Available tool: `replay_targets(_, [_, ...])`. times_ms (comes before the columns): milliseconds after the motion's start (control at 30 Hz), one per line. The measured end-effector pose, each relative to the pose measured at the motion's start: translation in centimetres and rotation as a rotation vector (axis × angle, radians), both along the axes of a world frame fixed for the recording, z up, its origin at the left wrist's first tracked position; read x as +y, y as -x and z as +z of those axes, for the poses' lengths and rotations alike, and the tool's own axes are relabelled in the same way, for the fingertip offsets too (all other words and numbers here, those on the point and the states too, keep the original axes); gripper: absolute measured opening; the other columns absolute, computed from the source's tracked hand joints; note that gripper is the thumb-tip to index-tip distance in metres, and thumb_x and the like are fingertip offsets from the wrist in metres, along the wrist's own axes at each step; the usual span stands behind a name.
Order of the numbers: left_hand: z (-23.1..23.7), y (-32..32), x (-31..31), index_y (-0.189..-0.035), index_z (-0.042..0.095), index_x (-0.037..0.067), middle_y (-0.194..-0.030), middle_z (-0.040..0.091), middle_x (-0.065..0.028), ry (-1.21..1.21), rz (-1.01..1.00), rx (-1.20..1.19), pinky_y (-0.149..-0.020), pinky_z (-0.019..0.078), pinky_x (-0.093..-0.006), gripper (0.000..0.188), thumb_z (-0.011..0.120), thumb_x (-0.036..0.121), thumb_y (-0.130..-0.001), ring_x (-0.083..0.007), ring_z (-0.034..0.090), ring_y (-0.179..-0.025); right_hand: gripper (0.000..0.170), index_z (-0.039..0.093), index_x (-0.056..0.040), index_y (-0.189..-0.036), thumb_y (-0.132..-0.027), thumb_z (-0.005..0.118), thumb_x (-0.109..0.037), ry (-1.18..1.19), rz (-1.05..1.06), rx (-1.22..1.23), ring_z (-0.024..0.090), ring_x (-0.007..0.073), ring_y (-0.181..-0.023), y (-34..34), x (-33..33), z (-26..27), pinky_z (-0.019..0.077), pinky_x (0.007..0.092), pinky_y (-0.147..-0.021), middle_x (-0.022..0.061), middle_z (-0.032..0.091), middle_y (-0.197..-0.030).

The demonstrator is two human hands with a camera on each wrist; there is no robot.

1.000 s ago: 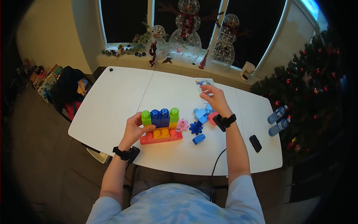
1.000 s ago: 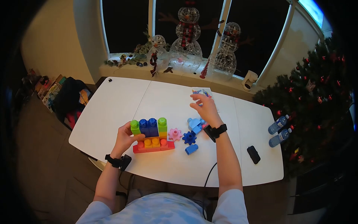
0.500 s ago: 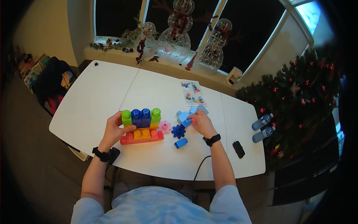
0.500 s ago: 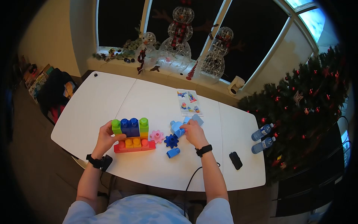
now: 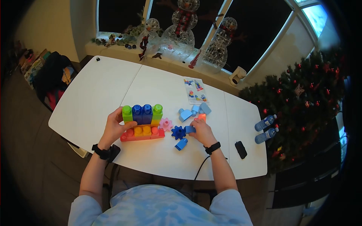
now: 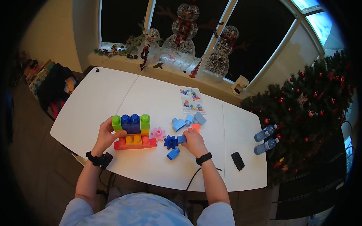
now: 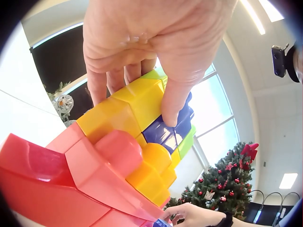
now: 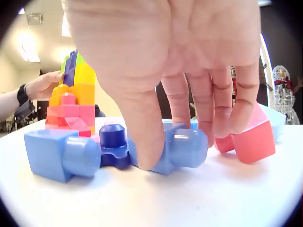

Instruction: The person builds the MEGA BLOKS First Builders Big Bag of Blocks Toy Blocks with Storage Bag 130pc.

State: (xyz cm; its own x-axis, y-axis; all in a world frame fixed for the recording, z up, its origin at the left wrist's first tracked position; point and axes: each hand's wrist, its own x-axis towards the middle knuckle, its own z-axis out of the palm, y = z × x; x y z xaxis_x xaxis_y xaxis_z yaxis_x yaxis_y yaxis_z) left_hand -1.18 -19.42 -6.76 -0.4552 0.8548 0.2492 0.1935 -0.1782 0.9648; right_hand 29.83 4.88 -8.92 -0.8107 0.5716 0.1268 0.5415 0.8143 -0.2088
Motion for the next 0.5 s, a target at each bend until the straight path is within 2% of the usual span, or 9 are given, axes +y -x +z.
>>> replay_targets(33, [0.1,-0.2,0.0,-0.124,0.063,0.001,-0.111,0.072,-0.0057,-0.011,0.004,0.014,-0.100,0.0546,-0.0329,0.046,0.085,0.002,-0.083,-0.0161,0.069,-0.108,0.037,0.066,-0.0051,-0.105,-0.074,0.086,-0.006,-0.003,0.007,0.004,0.064,0.0331,-0.109,0.1,0.0,0.9,0.0559,0.0417,-0.090,0.0103,0.068,-0.104])
replay_targets(100, [0.4,-0.5,0.1,-0.125,0.062,0.001,-0.113,0.072,-0.0057,-0.015,0.024,0.033,-0.101,0.0541,-0.0328,0.048,0.085,0.002,-0.083,-0.0162,0.068,-0.110,0.036,0.067,-0.0032,-0.109,-0.078,0.084,-0.007,0.292,-0.079,0.241,0.069,0.0331,-0.097,0.6,-0.3,3.5,0.0571,0.0400,-0.085,0.0127,0.070,-0.101])
replay_targets(133, [0.4,-0.6,0.3,-0.126,0.062,0.001,-0.114,0.071,-0.0055,-0.062,0.023,-0.006,-0.101,0.0542,-0.0333,0.048,0.084,0.003,-0.084,-0.0157,0.068,-0.109,0.038,0.069,-0.0030,-0.113,-0.078,0.084,-0.007,0.276,-0.071,0.351,0.071,0.0313,-0.089,0.9,0.1,3.8,0.0579,0.0374,-0.080,0.0144,0.072,-0.099])
replay_targets(167, [0.6,-0.7,0.3,-0.127,0.062,0.002,-0.115,0.070,-0.0053,-0.106,0.023,-0.042,-0.100,0.0543,-0.0339,0.049,0.083,0.003,-0.084,-0.0153,0.067,-0.107,0.041,0.071,-0.0042,-0.117,-0.079,0.084,-0.007,0.318,-0.029,0.432,0.071,0.0265,-0.091,1.7,-0.2,5.6,0.0576,0.0344,-0.076,0.0126,0.071,-0.102])
replay_targets(233, [1.1,-0.7,0.2,-0.126,0.063,0.002,-0.117,0.069,-0.0055,-0.088,0.030,-0.061,-0.099,0.0542,-0.0331,0.045,0.081,0.003,-0.086,-0.0150,0.066,-0.108,0.041,0.071,-0.0046,-0.119,-0.080,0.084,-0.007,0.293,0.043,0.566,0.070,0.0241,-0.090,3.6,-1.8,9.6,0.0568,0.0326,-0.073,0.0109,0.071,-0.105])
replay_targets(267, [1.1,-0.7,0.3,-0.126,0.063,0.002,-0.116,0.070,-0.0053,-0.105,0.022,-0.070,-0.099,0.0543,-0.0330,0.043,0.081,0.003,-0.087,-0.0149,0.066,-0.107,0.041,0.071,-0.0046,-0.119,-0.080,0.084,-0.007,0.306,0.051,0.573,0.070,0.0241,-0.090,4.5,-2.7,11.4,0.0568,0.0326,-0.073,0.0109,0.071,-0.105])
replay_targets(333, [1.0,-0.6,0.5,-0.125,0.064,0.001,-0.115,0.070,-0.0052,-0.136,0.010,-0.076,-0.098,0.0546,-0.0322,0.040,0.080,0.003,-0.088,-0.0143,0.067,-0.106,0.043,0.070,-0.0054,-0.122,-0.081,0.083,-0.008,0.288,0.237,0.633,0.068,0.0206,-0.085,6.5,-4.8,14.3,0.0559,0.0327,-0.072,0.0091,0.070,-0.105])
replay_targets(367, [1.2,-0.6,0.5,-0.125,0.064,0.001,-0.115,0.070,-0.0052,-0.133,0.009,-0.070,-0.098,0.0546,-0.0322,0.040,0.080,0.003,-0.088,-0.0143,0.067,-0.106,0.043,0.070,-0.0054,-0.122,-0.081,0.083,-0.008,0.290,0.237,0.640,0.068,0.0206,-0.085,7.4,-6.1,15.7,0.0559,0.0327,-0.072,0.0091,0.070,-0.105])
replay_targets(500, [1.2,-0.5,0.5,-0.125,0.064,0.001,-0.113,0.071,-0.0054,-0.112,-0.006,-0.090,-0.097,0.0553,-0.0314,0.042,0.082,0.004,-0.087,-0.0142,0.067,-0.106,0.041,0.068,-0.0045,-0.119,-0.080,0.079,-0.004,0.267,0.423,0.544,0.064,0.0266,-0.088,11.9,-9.5,17.3,0.0551,0.0369,-0.078,0.0113,0.068,-0.102])
